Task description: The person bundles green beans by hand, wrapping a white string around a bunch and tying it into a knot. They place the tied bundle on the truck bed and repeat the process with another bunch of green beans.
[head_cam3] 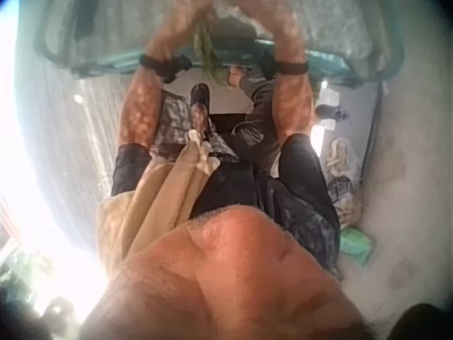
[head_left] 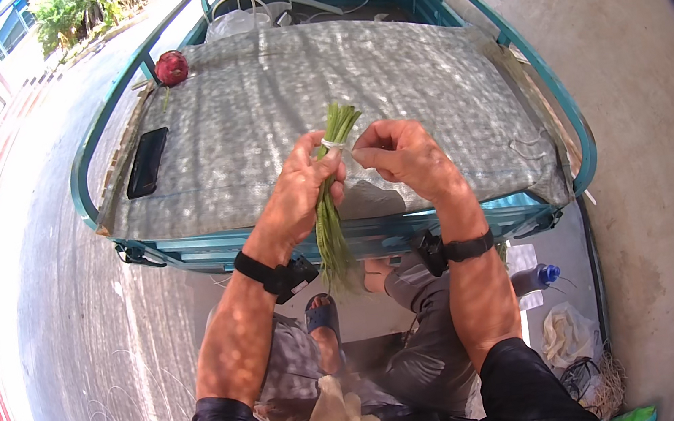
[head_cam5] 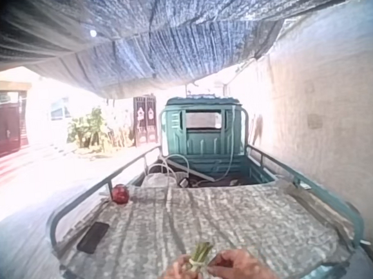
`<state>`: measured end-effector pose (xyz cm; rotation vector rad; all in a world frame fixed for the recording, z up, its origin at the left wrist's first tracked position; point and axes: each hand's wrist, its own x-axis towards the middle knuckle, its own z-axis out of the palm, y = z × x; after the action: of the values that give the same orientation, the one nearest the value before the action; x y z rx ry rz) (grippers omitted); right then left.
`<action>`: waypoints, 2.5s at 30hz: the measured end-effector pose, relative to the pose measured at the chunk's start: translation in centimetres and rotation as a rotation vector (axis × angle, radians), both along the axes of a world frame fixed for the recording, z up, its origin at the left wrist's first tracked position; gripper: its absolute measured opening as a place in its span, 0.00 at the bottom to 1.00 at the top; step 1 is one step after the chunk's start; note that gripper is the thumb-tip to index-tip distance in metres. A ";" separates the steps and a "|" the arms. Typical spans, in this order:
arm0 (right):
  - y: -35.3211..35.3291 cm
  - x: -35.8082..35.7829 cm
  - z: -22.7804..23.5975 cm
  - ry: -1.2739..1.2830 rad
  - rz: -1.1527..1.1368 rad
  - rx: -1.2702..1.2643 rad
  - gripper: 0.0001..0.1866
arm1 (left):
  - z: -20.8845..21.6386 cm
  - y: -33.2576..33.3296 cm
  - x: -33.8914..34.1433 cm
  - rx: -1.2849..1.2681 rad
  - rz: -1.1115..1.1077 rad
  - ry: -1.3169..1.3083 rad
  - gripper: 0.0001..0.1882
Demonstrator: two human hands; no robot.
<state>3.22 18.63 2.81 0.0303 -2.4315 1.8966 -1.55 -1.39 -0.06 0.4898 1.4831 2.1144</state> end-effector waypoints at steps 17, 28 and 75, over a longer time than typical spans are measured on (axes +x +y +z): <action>-0.5 0.1 0.5 0.018 0.086 -0.175 0.08 | -1.3 0.3 -0.4 0.065 0.045 -0.220 0.16; -1.6 1.5 2.7 0.349 0.300 -0.524 0.11 | -2.2 1.1 -0.7 0.148 0.007 -0.313 0.14; -1.9 -1.0 -1.9 0.397 -0.010 0.204 0.04 | -1.9 1.3 -0.1 0.230 0.008 -0.541 0.13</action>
<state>2.23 16.76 0.88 0.3652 -2.3241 1.4588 -1.67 -0.04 -1.98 -0.0216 0.9441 2.2007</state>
